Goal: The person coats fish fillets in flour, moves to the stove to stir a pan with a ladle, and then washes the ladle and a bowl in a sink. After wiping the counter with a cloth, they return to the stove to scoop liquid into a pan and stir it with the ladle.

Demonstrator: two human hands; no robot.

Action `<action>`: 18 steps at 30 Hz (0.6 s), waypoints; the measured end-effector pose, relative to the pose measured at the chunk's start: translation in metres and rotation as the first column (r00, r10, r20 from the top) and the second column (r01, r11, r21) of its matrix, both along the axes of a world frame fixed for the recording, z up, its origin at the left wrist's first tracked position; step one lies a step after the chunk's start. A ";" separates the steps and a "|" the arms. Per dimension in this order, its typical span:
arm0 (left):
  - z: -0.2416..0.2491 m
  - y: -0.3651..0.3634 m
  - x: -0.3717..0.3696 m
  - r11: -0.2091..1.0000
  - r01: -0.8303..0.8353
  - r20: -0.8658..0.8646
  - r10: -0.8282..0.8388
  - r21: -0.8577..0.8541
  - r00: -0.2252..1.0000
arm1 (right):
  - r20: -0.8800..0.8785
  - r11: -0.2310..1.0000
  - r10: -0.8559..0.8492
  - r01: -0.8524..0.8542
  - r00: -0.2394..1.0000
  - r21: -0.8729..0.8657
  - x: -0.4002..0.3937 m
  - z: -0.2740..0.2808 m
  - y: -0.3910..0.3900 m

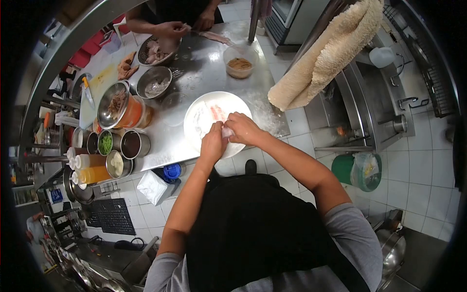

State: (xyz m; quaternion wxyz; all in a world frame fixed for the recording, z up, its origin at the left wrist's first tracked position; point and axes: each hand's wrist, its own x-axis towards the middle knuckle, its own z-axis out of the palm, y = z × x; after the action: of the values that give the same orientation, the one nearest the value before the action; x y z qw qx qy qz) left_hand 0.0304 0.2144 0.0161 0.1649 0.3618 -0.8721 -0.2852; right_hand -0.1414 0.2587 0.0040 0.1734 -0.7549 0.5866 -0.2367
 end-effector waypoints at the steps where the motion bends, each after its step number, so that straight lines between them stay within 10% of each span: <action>1: 0.001 0.001 0.001 0.996 -0.028 0.027 0.026 0.080 0.999 | -0.032 0.999 0.014 -0.013 0.999 0.049 0.000 0.001 0.001; 18: -0.001 -0.010 0.010 0.994 0.104 0.036 -0.103 -0.015 0.994 | 0.090 0.998 0.004 0.002 0.996 -0.069 -0.003 0.004 0.012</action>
State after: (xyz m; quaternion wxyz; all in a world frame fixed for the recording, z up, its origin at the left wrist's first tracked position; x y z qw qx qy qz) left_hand 0.0402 0.2040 0.0150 0.1376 0.3198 -0.8949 -0.2793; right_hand -0.1448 0.2711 0.0081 0.1736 -0.7493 0.5692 -0.2906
